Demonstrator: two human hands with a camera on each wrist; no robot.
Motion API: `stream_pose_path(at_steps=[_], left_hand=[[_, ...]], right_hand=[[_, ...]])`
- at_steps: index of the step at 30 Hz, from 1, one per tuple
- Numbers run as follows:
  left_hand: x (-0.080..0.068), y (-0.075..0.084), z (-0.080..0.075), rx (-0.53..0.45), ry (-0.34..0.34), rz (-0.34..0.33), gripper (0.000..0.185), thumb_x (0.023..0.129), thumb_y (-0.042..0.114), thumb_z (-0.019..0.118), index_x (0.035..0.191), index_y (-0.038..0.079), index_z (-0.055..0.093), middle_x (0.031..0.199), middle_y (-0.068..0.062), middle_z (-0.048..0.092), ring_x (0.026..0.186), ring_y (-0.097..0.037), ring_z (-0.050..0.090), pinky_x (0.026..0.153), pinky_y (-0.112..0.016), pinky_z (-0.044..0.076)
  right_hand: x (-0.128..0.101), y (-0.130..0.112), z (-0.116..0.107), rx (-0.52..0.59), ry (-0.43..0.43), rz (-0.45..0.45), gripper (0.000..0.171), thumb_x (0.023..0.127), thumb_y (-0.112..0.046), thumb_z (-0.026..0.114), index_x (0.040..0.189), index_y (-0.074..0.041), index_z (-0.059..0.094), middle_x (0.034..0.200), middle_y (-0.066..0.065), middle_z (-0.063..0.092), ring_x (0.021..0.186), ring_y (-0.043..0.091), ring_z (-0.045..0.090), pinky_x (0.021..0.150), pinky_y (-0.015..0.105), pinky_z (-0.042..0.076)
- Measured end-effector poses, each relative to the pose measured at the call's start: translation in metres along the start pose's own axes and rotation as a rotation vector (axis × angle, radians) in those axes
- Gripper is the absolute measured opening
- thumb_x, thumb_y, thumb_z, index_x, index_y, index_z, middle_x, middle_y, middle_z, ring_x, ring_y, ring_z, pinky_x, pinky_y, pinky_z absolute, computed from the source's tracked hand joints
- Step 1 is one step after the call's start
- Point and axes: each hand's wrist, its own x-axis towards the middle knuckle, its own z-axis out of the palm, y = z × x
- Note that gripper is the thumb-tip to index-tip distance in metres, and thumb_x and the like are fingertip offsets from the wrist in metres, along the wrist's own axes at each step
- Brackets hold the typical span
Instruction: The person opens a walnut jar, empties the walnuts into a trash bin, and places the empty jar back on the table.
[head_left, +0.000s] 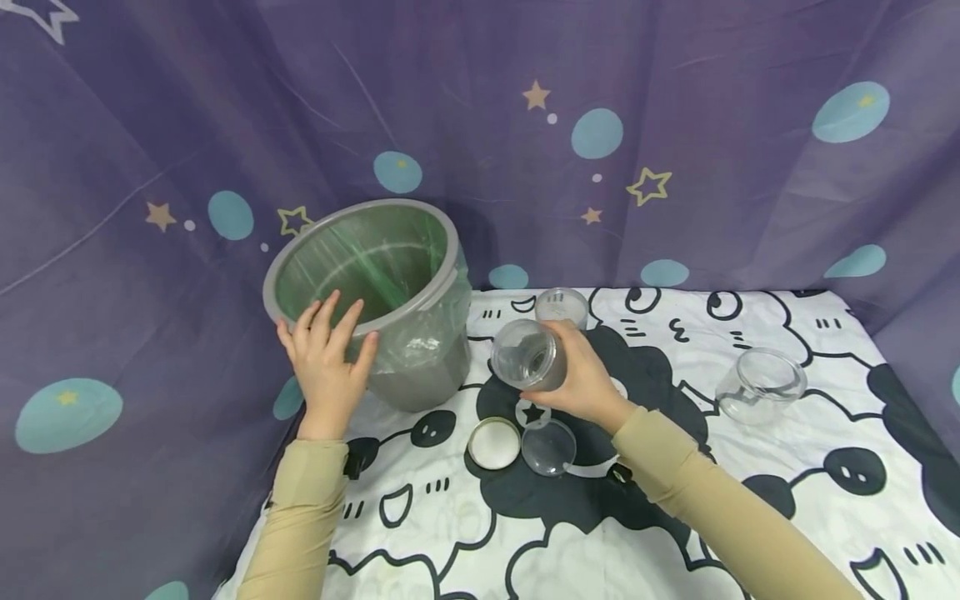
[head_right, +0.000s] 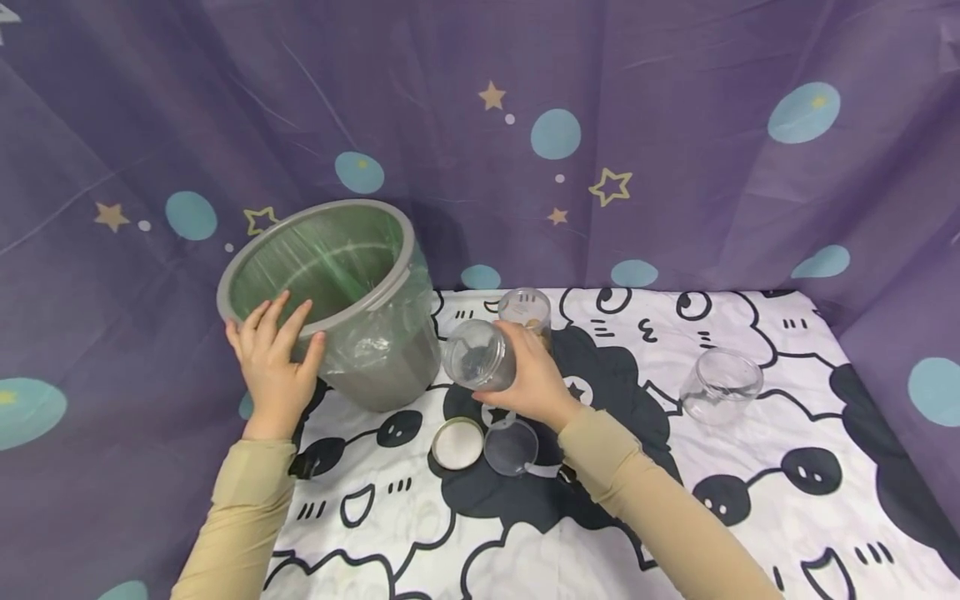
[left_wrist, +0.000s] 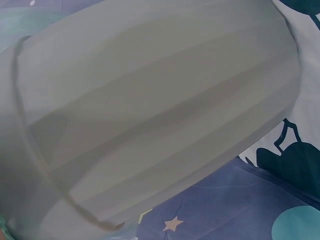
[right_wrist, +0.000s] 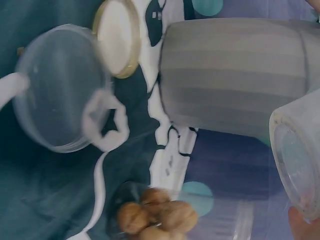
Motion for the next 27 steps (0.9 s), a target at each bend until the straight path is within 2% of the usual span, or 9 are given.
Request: stream_pose_path(at_steps=[7,13,27], left_hand=[[0.0,0.0,0.001,-0.007,0.011,-0.002,0.054,0.094,0.054,0.047,0.12,0.011,0.065,0.132,-0.016,0.055,0.123,-0.041,0.043,0.108,-0.067,0.004],[0.0,0.001,0.001,-0.008,0.011,-0.006,0.055,0.094,0.055,0.047,0.119,0.011,0.065,0.132,-0.016,0.055,0.123,-0.041,0.043,0.108,-0.067,0.004],[-0.001,0.0,0.0,0.0,0.005,-0.009,0.054,0.094,0.055,0.047,0.119,0.011,0.065,0.132,-0.017,0.055,0.122,-0.042,0.043,0.108,-0.068,0.004]], right_hand=[[-0.02,0.017,-0.005,0.011,0.007,0.01,0.1,0.059,-0.026,0.09,0.142,-0.013,0.035,0.135,0.013,0.046,0.123,0.034,0.044,0.099,0.055,0.039],[-0.032,0.025,-0.01,0.0,0.029,0.033,0.101,0.057,-0.023,0.09,0.14,-0.007,0.035,0.133,0.017,0.046,0.12,0.036,0.045,0.097,0.056,0.04],[-0.049,0.042,-0.019,0.019,0.069,0.142,0.1,0.059,-0.018,0.09,0.139,-0.004,0.032,0.132,0.021,0.047,0.121,0.04,0.045,0.098,0.058,0.038]])
